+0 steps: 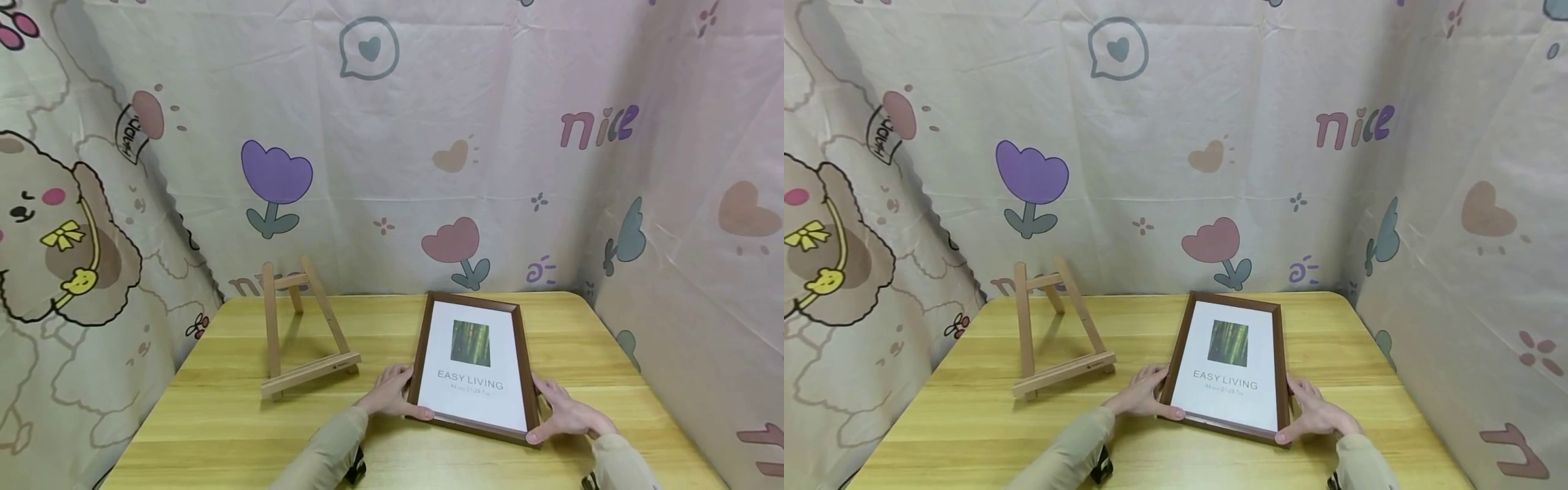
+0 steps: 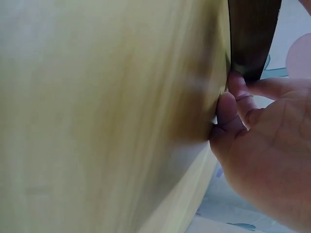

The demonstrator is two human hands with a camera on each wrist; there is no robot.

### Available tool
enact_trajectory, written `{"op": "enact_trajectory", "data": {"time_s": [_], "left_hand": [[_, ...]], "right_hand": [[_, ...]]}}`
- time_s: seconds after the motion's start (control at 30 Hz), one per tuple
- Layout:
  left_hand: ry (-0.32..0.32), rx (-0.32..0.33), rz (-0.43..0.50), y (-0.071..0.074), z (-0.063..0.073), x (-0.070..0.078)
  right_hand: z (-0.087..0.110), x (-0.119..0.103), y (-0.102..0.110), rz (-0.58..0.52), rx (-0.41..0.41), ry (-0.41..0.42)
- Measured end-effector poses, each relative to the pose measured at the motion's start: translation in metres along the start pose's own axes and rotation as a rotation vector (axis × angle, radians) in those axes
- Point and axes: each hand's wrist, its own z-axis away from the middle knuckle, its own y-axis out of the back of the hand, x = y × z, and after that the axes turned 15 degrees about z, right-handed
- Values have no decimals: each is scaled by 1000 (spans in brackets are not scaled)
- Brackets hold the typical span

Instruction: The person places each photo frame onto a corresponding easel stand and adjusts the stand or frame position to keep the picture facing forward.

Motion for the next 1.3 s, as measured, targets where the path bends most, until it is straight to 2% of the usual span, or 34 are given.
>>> {"op": "enact_trajectory", "data": {"time_s": [0.3,0.6,0.87,1.3], "left_hand": [[-33,-22,42,4,5,-3],[-3,-64,106,6,9,-4],[-17,-52,154,3,10,-3],[-39,-9,167,1,9,0]], "right_hand": [[2,0,1,-27,13,-2],[-1,-1,0,-41,48,67],[-3,-1,2,-45,72,44],[-5,-3,1,-78,89,82]]}}
